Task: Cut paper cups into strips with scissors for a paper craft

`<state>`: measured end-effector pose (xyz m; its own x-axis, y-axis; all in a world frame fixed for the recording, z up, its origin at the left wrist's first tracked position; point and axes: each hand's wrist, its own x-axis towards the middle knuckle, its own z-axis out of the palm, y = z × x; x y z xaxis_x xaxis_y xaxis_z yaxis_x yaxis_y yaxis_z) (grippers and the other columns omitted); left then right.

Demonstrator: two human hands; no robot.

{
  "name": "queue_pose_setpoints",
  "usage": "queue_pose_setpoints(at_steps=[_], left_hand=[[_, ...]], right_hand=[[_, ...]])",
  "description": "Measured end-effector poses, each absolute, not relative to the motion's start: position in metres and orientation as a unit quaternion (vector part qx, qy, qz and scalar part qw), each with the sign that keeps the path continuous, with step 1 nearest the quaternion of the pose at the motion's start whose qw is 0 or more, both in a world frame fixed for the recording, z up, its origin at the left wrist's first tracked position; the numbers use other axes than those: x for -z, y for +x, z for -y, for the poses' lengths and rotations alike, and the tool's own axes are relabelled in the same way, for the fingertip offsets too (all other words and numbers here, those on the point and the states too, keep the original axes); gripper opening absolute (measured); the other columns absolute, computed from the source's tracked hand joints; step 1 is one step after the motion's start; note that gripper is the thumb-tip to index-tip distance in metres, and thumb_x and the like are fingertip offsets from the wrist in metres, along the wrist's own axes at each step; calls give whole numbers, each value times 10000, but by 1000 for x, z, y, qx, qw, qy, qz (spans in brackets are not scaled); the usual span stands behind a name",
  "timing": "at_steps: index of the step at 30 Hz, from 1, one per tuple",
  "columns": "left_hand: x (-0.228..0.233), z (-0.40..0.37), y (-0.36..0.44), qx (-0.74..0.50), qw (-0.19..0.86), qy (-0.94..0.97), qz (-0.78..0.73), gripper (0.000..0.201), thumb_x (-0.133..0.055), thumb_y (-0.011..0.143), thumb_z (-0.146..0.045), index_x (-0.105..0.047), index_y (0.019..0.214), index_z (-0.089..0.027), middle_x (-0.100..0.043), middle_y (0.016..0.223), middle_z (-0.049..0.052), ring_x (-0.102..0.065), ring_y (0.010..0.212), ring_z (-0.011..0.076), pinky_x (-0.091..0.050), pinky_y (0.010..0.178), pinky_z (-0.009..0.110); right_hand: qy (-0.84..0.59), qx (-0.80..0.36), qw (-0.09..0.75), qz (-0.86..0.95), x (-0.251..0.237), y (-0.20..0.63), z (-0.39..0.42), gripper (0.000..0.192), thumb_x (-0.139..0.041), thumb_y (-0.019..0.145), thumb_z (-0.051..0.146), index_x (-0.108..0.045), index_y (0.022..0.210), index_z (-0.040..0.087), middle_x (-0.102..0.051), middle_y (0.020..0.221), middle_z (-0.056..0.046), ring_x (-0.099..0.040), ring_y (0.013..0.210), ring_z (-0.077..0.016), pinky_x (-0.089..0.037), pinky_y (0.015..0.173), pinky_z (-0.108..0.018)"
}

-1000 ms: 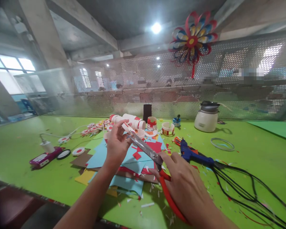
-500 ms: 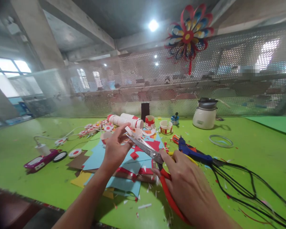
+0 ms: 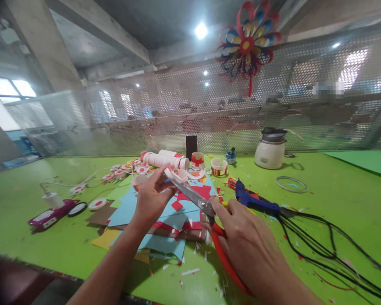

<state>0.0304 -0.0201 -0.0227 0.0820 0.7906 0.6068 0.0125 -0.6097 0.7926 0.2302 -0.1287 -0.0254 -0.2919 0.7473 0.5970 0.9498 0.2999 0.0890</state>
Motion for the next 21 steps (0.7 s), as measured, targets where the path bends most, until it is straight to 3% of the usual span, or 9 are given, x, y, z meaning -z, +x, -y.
queue_pose_setpoints(at_steps=[21], left_hand=[[22,21,28,-581,301,686,-317,589,-688,759,-188,-528,1326,-188,-645,1215,130,-657,1032,233,-560,919,440]], right_hand=[[-545,220,229,776,26,235,131,400,-354,899,120,-611,1204,116,-576,691,-54,-600,527,-207,-452,468,-315]])
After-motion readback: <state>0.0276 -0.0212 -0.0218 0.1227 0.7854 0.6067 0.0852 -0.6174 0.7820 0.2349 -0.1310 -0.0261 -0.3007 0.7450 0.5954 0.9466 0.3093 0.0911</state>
